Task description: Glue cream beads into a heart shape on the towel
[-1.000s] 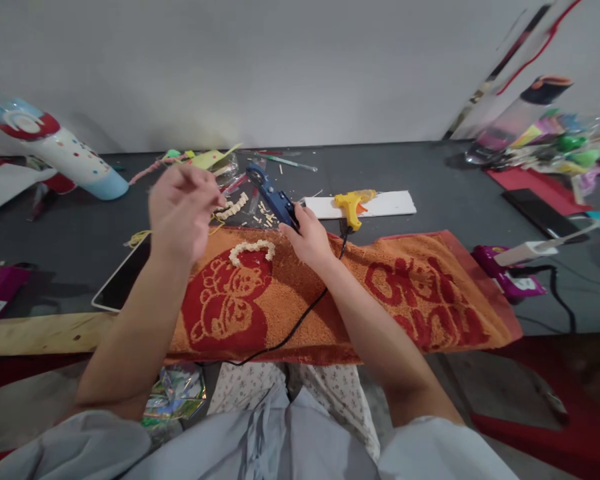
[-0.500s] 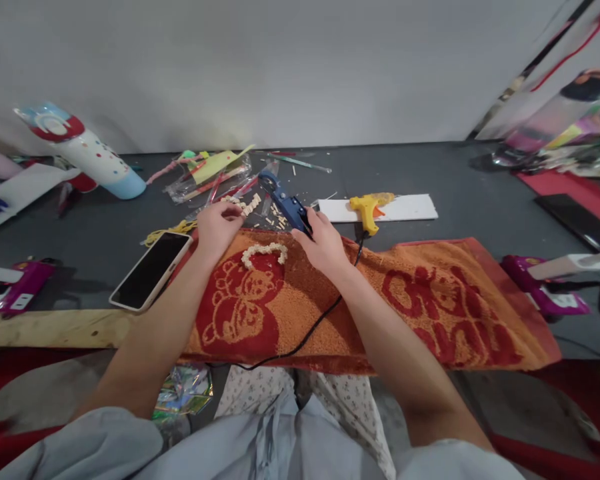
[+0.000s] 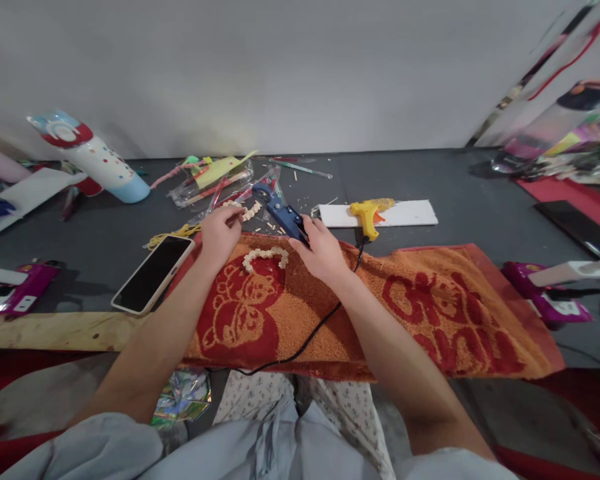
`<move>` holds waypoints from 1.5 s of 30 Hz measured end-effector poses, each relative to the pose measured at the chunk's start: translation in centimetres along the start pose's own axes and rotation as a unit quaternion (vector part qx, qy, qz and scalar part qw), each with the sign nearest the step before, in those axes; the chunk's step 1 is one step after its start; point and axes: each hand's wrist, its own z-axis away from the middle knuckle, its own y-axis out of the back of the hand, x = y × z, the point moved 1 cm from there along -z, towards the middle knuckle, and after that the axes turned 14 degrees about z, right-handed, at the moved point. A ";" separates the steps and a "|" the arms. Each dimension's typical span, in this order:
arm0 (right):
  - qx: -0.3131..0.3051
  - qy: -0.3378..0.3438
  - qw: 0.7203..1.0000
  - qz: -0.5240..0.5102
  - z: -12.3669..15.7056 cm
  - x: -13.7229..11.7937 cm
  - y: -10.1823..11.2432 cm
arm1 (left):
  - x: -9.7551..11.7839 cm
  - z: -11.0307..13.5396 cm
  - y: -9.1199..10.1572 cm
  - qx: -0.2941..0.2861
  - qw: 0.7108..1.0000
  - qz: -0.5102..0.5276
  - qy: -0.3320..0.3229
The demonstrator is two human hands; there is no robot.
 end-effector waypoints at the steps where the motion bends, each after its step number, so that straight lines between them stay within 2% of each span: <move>1: 0.000 0.007 1.000 0.005 0.0 0.0 0.0 | -0.1 0.1 -0.1 0.004 1.000 0.021 -0.017; 6: -0.006 0.043 0.999 0.017 0.2 -0.2 -0.2 | -0.4 0.3 -0.8 -0.008 0.995 0.085 -0.059; 11: -0.024 0.052 0.998 0.021 0.2 -0.5 -0.1 | -0.2 0.5 -1.0 -0.026 0.993 0.087 -0.078; 21: -0.023 0.079 0.997 0.008 0.4 -0.7 -0.2 | -0.1 0.3 -0.7 -0.010 0.995 0.081 -0.059; 30: -0.037 0.083 0.996 0.004 0.4 -0.8 0.1 | 0.7 0.3 -0.5 -0.028 0.996 0.070 -0.054; 45: -0.036 0.075 0.996 -0.005 0.5 -0.8 0.1 | 0.7 0.5 -0.7 -0.058 0.996 0.051 -0.046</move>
